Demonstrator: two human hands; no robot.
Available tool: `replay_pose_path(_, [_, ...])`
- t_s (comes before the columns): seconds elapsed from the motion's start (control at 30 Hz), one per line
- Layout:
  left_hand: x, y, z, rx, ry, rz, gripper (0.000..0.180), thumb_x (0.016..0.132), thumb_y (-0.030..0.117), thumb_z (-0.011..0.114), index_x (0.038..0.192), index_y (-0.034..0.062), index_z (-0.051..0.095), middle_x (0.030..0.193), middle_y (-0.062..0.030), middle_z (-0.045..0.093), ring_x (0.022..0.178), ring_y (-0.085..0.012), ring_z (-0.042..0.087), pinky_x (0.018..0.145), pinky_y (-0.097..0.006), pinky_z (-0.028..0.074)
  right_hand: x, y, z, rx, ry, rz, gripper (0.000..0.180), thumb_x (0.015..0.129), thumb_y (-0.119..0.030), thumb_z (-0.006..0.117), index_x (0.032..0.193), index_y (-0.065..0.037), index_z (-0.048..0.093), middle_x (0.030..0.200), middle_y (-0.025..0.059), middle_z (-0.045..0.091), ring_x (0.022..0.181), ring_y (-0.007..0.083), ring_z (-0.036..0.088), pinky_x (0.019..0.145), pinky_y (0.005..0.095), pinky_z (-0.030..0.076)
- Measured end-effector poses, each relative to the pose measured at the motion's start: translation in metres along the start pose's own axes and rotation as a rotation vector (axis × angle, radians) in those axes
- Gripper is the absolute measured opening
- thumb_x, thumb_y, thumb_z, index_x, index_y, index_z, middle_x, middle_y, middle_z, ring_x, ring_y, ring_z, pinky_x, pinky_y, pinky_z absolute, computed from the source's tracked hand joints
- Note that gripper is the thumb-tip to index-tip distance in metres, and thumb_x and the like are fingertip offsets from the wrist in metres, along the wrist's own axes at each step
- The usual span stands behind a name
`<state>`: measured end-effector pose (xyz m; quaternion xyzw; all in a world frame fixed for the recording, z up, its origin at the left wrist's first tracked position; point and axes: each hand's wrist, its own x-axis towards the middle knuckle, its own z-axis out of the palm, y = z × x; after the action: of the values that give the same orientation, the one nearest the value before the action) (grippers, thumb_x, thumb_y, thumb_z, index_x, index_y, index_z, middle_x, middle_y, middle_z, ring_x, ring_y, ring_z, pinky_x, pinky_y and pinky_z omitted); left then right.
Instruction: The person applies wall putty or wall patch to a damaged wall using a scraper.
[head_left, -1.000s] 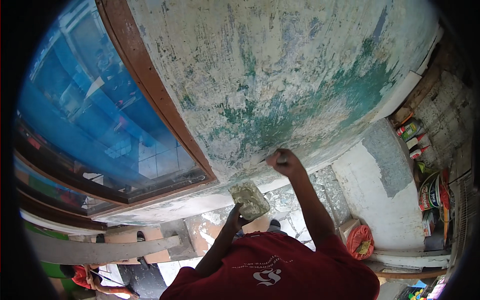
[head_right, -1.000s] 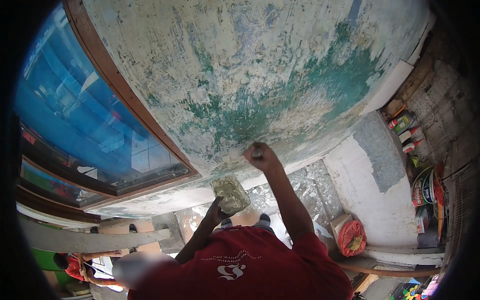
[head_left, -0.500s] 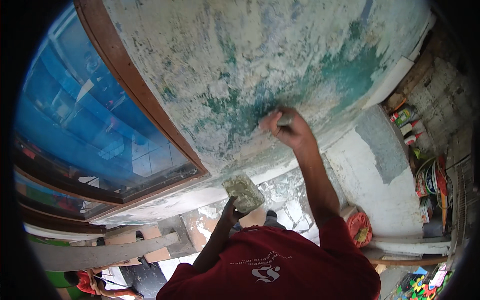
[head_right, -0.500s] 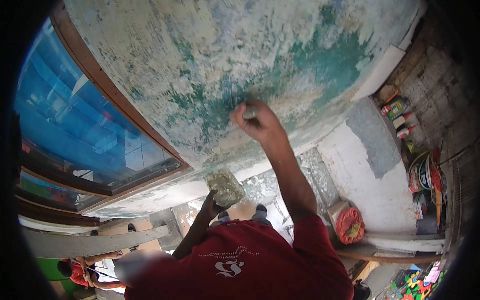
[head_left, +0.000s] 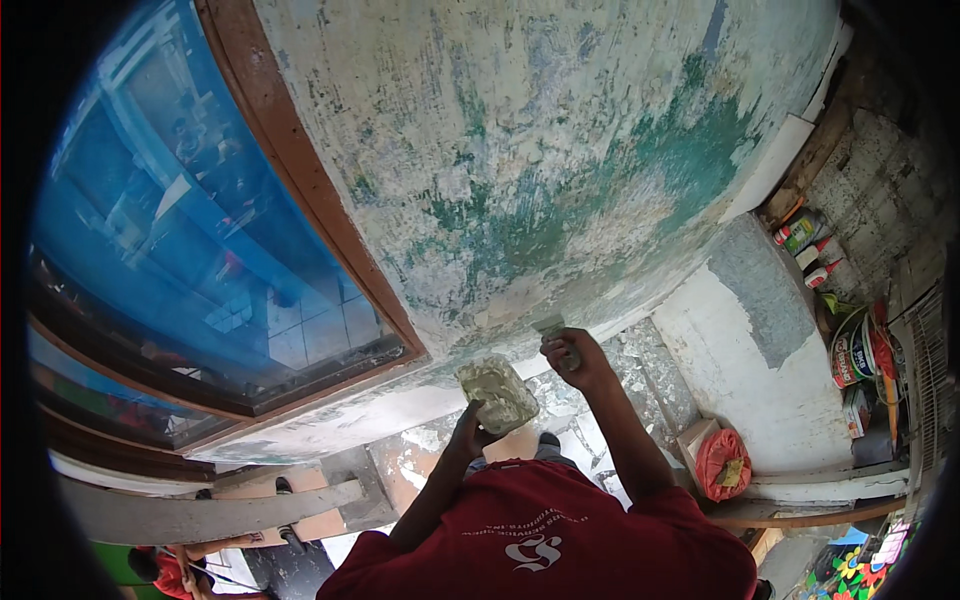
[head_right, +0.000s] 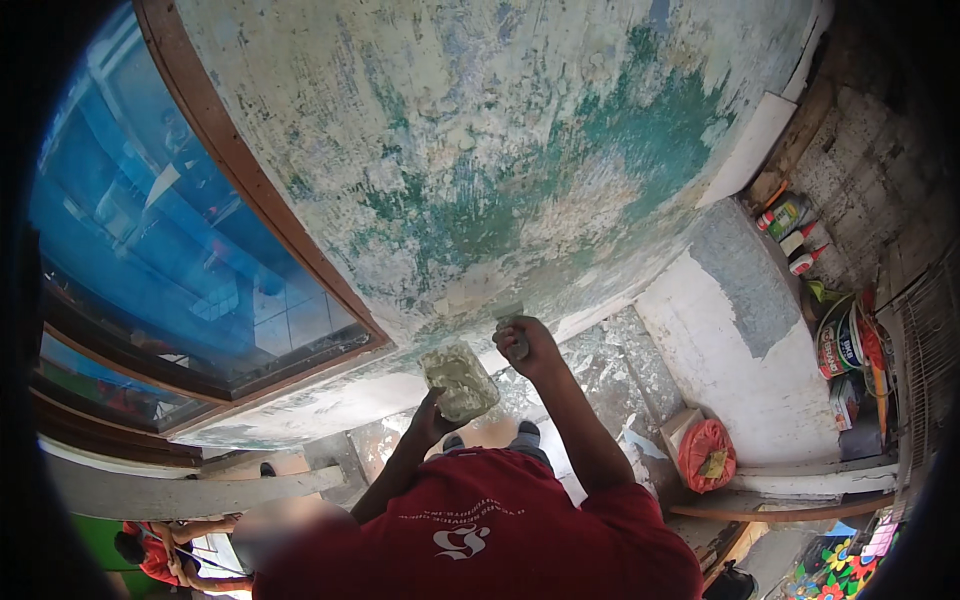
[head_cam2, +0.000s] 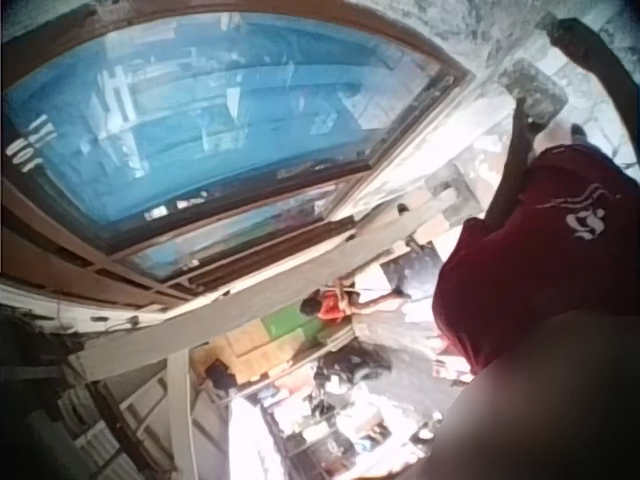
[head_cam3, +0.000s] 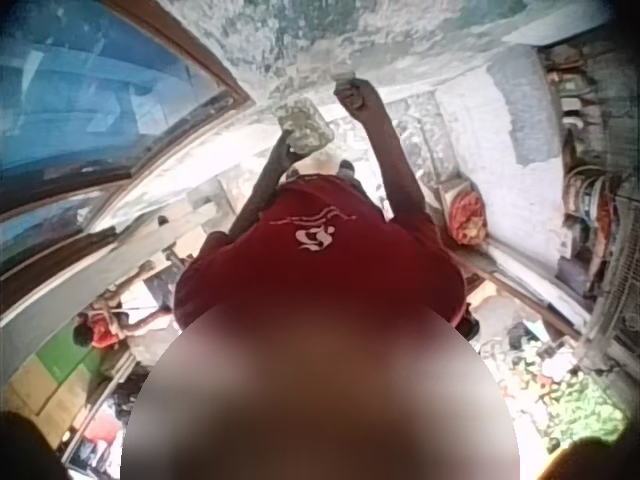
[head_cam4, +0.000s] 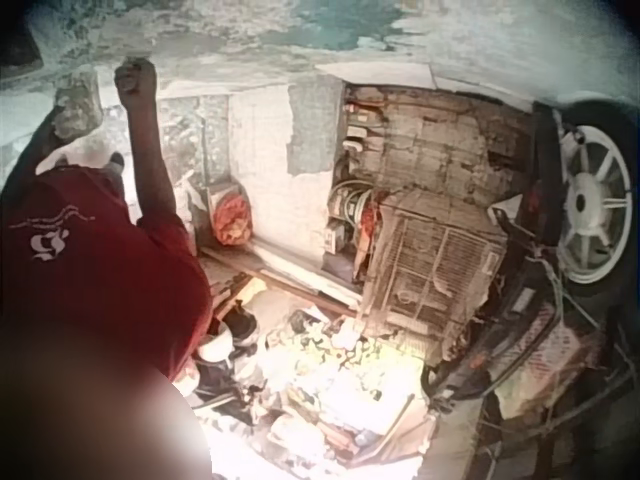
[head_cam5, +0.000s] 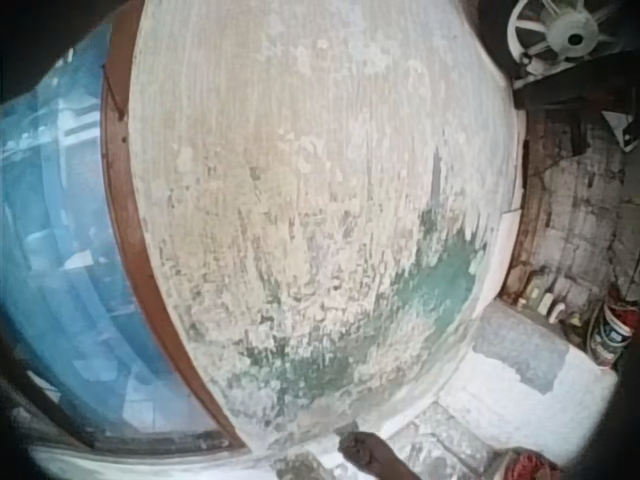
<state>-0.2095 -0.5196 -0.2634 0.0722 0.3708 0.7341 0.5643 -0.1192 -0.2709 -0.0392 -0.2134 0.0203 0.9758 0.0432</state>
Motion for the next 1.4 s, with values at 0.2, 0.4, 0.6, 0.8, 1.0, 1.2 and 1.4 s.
replay_pose_path(0.2, [-0.023, 0.038, 0.042, -0.216, 0.035, -0.094, 0.062, 0.090, 0.039, 0.055, 0.139, 0.0085, 0.032, 0.134, -0.0155, 0.046, 0.123, -0.0286, 0.048, 0.099, -0.043, 0.045, 0.056, -0.032, 0.000, -0.050, 0.076, -0.116, 0.007, 0.083, 0.001, 0.048, 0.085, 0.001, 0.041, 0.079, 0.0099, 0.045, 0.069, 0.0196, 0.050, 0.058, 0.0277, 0.049])
replay_pose_path(0.4, [-0.024, 0.056, 0.055, -0.259, 0.088, -0.086, 0.065, 0.088, 0.042, 0.054, 0.141, 0.0108, 0.031, 0.138, -0.0157, 0.043, 0.126, -0.0324, 0.044, 0.102, -0.048, 0.040, 0.054, -0.085, 0.116, 0.009, -0.090, 0.142, 0.011, 0.088, 0.000, 0.049, 0.090, 0.006, 0.040, 0.084, 0.0112, 0.040, 0.075, 0.0205, 0.048, 0.066, 0.0272, 0.056])
replay_pose_path(0.6, [-0.016, 0.049, 0.061, -0.246, 0.064, -0.075, 0.069, 0.086, 0.043, 0.056, 0.142, 0.0121, 0.029, 0.140, -0.0158, 0.041, 0.128, -0.0339, 0.042, 0.104, -0.050, 0.038, -0.032, -0.064, 0.171, -0.416, -0.436, -0.147, 0.024, 0.090, -0.003, 0.046, 0.107, 0.012, 0.037, 0.098, 0.0194, 0.047, 0.071, 0.0152, 0.049, 0.069, 0.0272, 0.057])
replay_pose_path(0.8, [-0.003, 0.027, 0.074, -0.258, 0.102, -0.145, 0.061, 0.089, 0.039, 0.054, 0.138, 0.0086, 0.035, 0.133, -0.0150, 0.047, 0.122, -0.0328, 0.049, 0.099, -0.048, 0.044, -0.183, -0.009, 0.179, -0.598, -0.657, -0.500, 0.059, 0.081, 0.010, 0.038, 0.139, 0.004, 0.026, 0.111, 0.0213, 0.045, 0.051, 0.0084, 0.043, 0.028, 0.0171, 0.037])
replay_pose_path(1.0, [0.017, 0.017, 0.103, -0.183, 0.058, -0.214, 0.059, 0.090, 0.036, 0.053, 0.137, 0.0058, 0.035, 0.130, -0.0154, 0.051, 0.117, -0.0315, 0.053, 0.097, -0.047, 0.045, -0.166, -0.025, 0.091, -0.618, -0.535, -0.406, 0.045, 0.088, 0.008, 0.042, 0.131, -0.003, 0.037, 0.096, 0.0157, 0.048, 0.049, 0.0079, 0.041, 0.031, 0.0170, 0.036])
replay_pose_path(1.2, [0.024, 0.031, 0.145, -0.126, 0.081, -0.185, 0.055, 0.090, 0.032, 0.051, 0.135, 0.0027, 0.037, 0.127, -0.0144, 0.053, 0.113, -0.0294, 0.057, 0.096, -0.045, 0.047, -0.154, -0.037, 0.063, -0.596, -0.436, -0.223, 0.035, 0.088, 0.001, 0.049, 0.122, -0.002, 0.042, 0.091, 0.0125, 0.051, 0.047, 0.0067, 0.041, 0.032, 0.0173, 0.033])
replay_pose_path(1.4, [0.009, 0.004, 0.130, -0.128, 0.284, -0.119, 0.052, 0.092, 0.030, 0.046, 0.134, 0.0013, 0.037, 0.128, -0.0154, 0.052, 0.111, -0.0292, 0.057, 0.095, -0.044, 0.047, -0.108, -0.033, 0.007, -0.527, 0.084, -0.023, 0.020, 0.087, -0.005, 0.056, 0.105, -0.007, 0.047, 0.089, 0.0076, 0.053, 0.055, 0.0078, 0.045, 0.036, 0.0179, 0.034])
